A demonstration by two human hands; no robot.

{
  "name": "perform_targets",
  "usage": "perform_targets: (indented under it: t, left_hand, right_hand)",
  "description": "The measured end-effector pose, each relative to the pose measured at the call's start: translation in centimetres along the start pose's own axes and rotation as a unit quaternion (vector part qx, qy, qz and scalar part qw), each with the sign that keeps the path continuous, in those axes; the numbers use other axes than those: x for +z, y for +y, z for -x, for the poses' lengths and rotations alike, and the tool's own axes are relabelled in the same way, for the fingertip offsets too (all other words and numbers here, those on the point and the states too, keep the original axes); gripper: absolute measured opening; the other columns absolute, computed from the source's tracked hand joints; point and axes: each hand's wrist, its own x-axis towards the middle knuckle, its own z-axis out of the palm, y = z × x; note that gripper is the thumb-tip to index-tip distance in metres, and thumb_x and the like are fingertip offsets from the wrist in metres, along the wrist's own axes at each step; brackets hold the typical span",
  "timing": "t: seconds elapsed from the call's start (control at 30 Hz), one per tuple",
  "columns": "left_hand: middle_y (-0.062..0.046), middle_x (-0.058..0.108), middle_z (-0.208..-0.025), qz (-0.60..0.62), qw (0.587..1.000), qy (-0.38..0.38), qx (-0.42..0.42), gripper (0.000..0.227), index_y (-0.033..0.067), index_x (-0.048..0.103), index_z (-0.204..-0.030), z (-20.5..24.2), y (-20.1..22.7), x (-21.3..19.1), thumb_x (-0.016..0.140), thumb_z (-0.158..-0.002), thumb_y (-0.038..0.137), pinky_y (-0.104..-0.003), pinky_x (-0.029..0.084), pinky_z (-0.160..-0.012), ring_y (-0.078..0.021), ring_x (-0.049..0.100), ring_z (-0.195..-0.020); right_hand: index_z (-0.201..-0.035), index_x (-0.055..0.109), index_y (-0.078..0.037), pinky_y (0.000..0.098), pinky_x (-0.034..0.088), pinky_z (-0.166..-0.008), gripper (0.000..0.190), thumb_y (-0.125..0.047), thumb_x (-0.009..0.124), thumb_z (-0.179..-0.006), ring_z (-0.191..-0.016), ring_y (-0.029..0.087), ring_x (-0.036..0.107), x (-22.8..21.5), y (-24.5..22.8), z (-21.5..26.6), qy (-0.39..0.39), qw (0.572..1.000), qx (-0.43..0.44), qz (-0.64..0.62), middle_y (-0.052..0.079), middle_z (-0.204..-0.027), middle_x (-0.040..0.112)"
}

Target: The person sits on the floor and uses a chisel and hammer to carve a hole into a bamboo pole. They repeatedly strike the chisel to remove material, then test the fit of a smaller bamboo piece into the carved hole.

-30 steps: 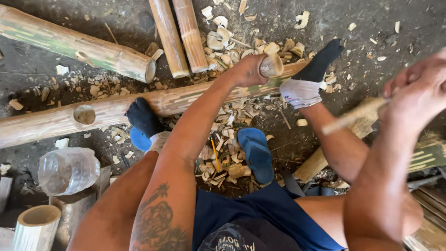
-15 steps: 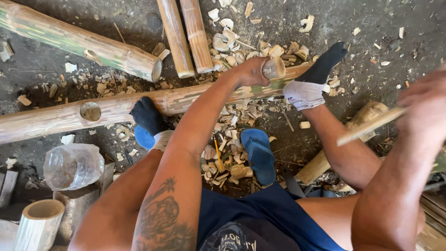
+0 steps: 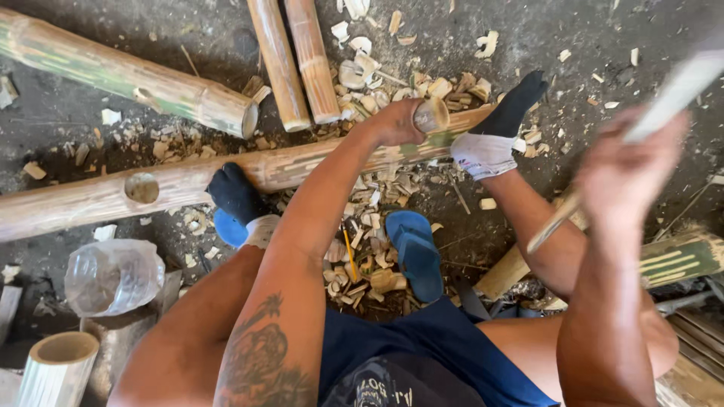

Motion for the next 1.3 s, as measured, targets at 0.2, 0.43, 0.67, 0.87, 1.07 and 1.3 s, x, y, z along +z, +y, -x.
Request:
perform_targets:
  t: [0.2,0.43,0.67,0.87,1.07,1.3]
  left_hand:
    - [-0.014,0.072,-0.117,-0.004,1.0,-0.006,0.018,0.073,0.0054,0.057,-0.135,0.1,0.4,-0.4,0.088,-0.07,0.015,-0.036,0.055,-0.098,-0.026,0.071,-0.105]
    - [-0.016,0.071,-0.122,-0.021,0.991,0.054,0.121,0.083,0.0057,0.057,-0.14,1.5,-1.9,0.9,0.092,-0.066,0.017,-0.041,0.052,-0.101,-0.0291,0.07,-0.11]
    - [-0.013,0.076,-0.113,-0.06,0.986,0.062,0.14,0.077,0.0069,0.064,-0.131,6.0,-2.3,0.9,0.094,-0.062,0.025,-0.041,0.057,-0.101,-0.0252,0.074,-0.103]
    - [-0.014,0.072,-0.107,0.08,0.942,0.325,0.02,0.087,0.0004,0.049,-0.14,2.7,1.1,-1.0,0.08,-0.068,0.038,-0.04,0.065,-0.079,-0.0249,0.077,-0.088]
    - [-0.016,0.07,-0.117,0.206,0.893,0.388,0.1,0.08,-0.0006,0.035,-0.145,4.9,-2.3,-5.3,0.068,-0.092,0.05,-0.044,0.061,-0.097,-0.0253,0.072,-0.106]
    - [-0.014,0.072,-0.117,0.406,0.752,0.496,0.155,0.049,0.0013,0.062,-0.129,8.0,-9.6,-3.7,0.078,-0.091,0.028,-0.039,0.065,-0.093,-0.0223,0.074,-0.104]
  right_hand:
    - [-0.107,0.053,-0.002,0.032,0.052,-0.065,0.01,-0.012,0.052,-0.107,-0.072,0.023,0.062,6.2,12.3,4.3,-0.034,0.881,0.02,0.471,0.015,-0.084,0.061]
    - [-0.105,0.055,-0.004,0.0416,0.051,-0.067,0.011,-0.007,0.057,-0.094,-0.075,0.03,0.065,2.4,19.1,6.5,-0.132,0.8,0.065,0.582,0.017,-0.084,0.063]
    - [-0.104,0.054,-0.007,0.0367,0.044,-0.046,0.011,-0.008,0.055,-0.093,-0.052,0.02,0.053,3.7,19.3,7.2,-0.11,0.841,0.187,0.496,0.008,-0.069,0.054]
    - [-0.106,0.049,-0.008,0.0331,0.034,-0.033,0.014,-0.008,0.056,-0.094,-0.039,0.016,0.043,3.6,21.6,8.2,-0.099,0.858,0.295,0.408,0.004,-0.062,0.048]
    - [-0.108,0.047,-0.01,0.032,0.035,-0.034,0.018,-0.008,0.058,-0.094,-0.041,0.013,0.043,3.5,22.1,8.4,-0.094,0.855,0.334,0.386,0.002,-0.064,0.046]
    - [-0.109,0.043,-0.012,0.0337,0.033,-0.034,0.023,-0.009,0.059,-0.094,-0.041,0.015,0.04,5.2,20.9,8.0,-0.084,0.839,0.365,0.395,0.002,-0.064,0.043]
